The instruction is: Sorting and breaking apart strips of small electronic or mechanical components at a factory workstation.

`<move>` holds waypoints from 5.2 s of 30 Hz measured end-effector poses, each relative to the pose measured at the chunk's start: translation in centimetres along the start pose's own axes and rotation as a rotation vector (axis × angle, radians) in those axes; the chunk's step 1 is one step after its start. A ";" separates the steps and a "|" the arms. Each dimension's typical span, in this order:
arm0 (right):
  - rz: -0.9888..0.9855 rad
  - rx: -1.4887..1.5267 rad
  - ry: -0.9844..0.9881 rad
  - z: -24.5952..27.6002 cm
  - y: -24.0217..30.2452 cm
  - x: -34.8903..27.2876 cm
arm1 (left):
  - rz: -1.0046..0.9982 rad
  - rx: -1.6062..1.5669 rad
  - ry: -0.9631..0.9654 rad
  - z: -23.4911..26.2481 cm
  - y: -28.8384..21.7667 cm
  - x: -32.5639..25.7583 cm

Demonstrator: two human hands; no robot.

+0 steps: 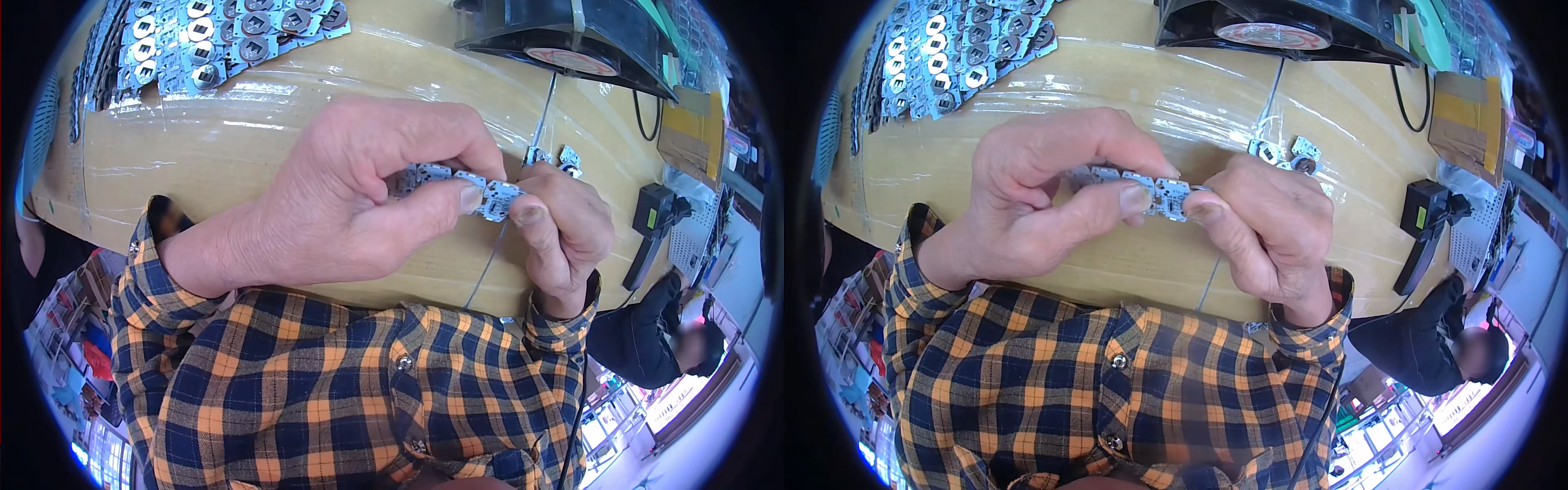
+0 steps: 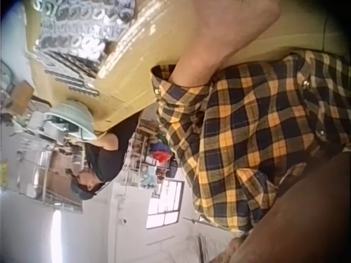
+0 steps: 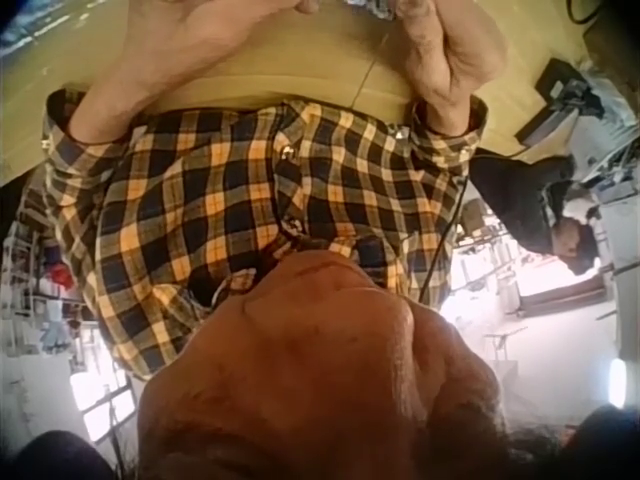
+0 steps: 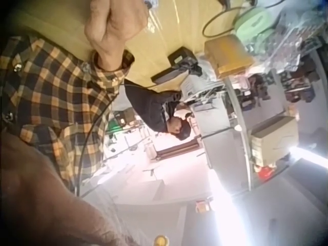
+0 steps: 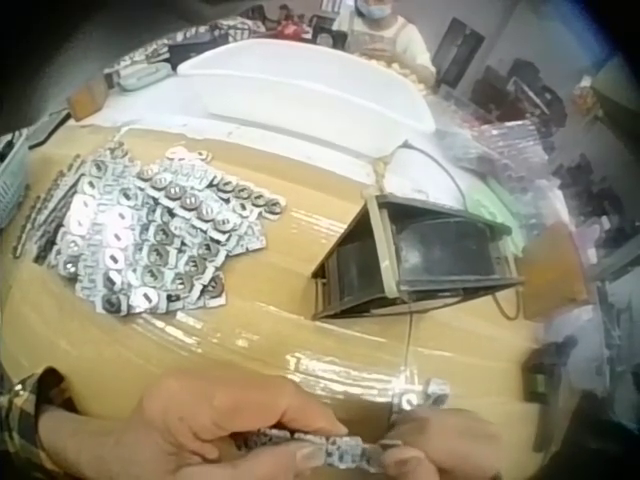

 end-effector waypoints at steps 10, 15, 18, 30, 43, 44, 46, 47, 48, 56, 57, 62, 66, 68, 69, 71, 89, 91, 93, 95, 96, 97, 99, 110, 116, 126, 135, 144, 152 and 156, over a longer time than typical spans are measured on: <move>-0.115 0.066 -0.035 0.4 -0.3 -0.3 | 0.069 -0.082 -0.013 -0.2 0.4 -0.1; -0.152 0.018 0.014 -0.2 0.0 -0.5 | 0.000 -0.054 -0.022 0.0 0.3 0.0; -0.199 0.017 0.034 -0.3 -0.2 -0.4 | 0.009 -0.046 0.020 -0.1 0.1 -0.1; -0.504 0.613 0.109 -2.1 -1.0 -1.6 | 0.133 -0.159 0.090 -0.6 -0.1 -0.2; -0.553 0.602 -0.096 -1.8 -2.4 -1.9 | -0.466 0.340 -0.190 -0.1 -2.4 -0.9; -0.557 0.598 -0.082 -1.8 -2.5 -2.0 | -0.467 0.339 -0.190 -0.1 -2.4 -0.8; -0.561 0.592 -0.069 -1.8 -2.5 -2.0 | -0.498 0.397 -0.184 -0.2 -2.5 -0.9; -0.570 0.595 -0.063 -1.8 -2.6 -2.0 | -0.498 0.396 -0.184 -0.2 -2.4 -0.9; -0.579 0.597 -0.058 -1.8 -2.6 -2.0 | -0.501 0.401 -0.195 -0.3 -2.4 -1.0; -0.605 0.592 -0.046 -1.7 -2.8 -2.2 | -0.524 0.418 -0.225 -0.3 -2.7 -1.2; -0.613 0.597 -0.046 -1.7 -2.8 -2.3 | -0.495 0.394 -0.219 0.0 -2.7 -1.1; -0.550 0.546 -0.072 -1.6 -2.6 -2.1 | -0.465 0.338 -0.162 -0.3 -2.4 -0.8; -0.539 0.327 -0.135 -0.7 -2.7 -1.8 | -0.458 0.285 -0.053 -1.0 -1.9 -1.1; -0.466 0.256 -0.128 -0.5 -2.4 -1.6 | -0.433 0.281 0.015 -1.3 -1.8 -1.1; -0.392 0.185 -0.121 -0.3 -2.0 -1.4 | -0.374 0.252 -0.017 -0.7 -1.8 -0.8; -0.347 0.159 -0.146 -0.1 -1.8 -1.3 | -0.314 0.219 -0.042 0.1 -1.8 -0.3; -0.117 -0.016 -0.039 -0.3 0.2 -0.7 | -0.105 -0.019 -0.034 0.0 -0.4 -0.1; -0.173 0.030 -0.071 -0.1 -0.2 -0.8 | -0.080 0.051 -0.025 0.1 -0.3 -0.2; -0.101 0.018 0.015 -0.9 0.3 -0.4 | -0.197 0.104 0.018 -0.1 -0.5 0.1; -0.076 -0.001 0.002 -1.2 0.4 -0.2 | -0.309 0.158 0.055 -0.8 -1.2 -0.2; -0.052 -0.023 -0.013 -1.2 0.5 -0.1 | -0.146 0.090 -0.025 -0.6 -0.6 -0.3; -0.083 -0.028 0.019 -1.2 0.2 -0.3 | 0.016 0.021 -0.103 -0.3 0.3 -0.4; -0.121 -0.004 0.031 -1.2 -0.3 -0.6 | 0.074 0.020 -0.027 -0.1 0.8 -0.5; -0.661 0.780 -0.018 -2.8 -2.0 -1.8 | 0.384 -0.719 0.045 -1.6 2.1 -0.3; -0.563 0.520 -0.051 -1.9 -2.5 -2.0 | -0.188 0.032 -0.060 -0.1 -0.8 -0.2; -0.521 0.440 -0.037 -1.8 -2.3 -2.1 | -0.449 0.332 -0.240 -0.3 -2.1 -1.2; -0.495 0.395 -0.084 -1.4 -2.0 -1.9 | -0.446 0.308 -0.148 -0.5 -2.0 -1.1; -0.108 -0.151 -0.165 0.5 0.1 -0.6 | -0.204 0.149 -0.146 0.4 -0.7 -0.4; -0.067 -0.117 -0.101 0.4 0.3 -0.3 | -0.151 0.022 0.049 -0.8 -0.4 -0.1; -0.167 -0.105 -0.149 0.6 -0.3 -0.7 | -0.013 -0.137 -0.052 -0.7 0.8 -0.2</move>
Point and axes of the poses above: each hand's wrist, its own x-axis towards the middle knuckle, its own z-axis out of the back of the hand, y = z × x, the point moved 7 cm from there along x, towards the middle knuckle, and after that the axes turned 5 degrees about -y, right-handed, at the moved point
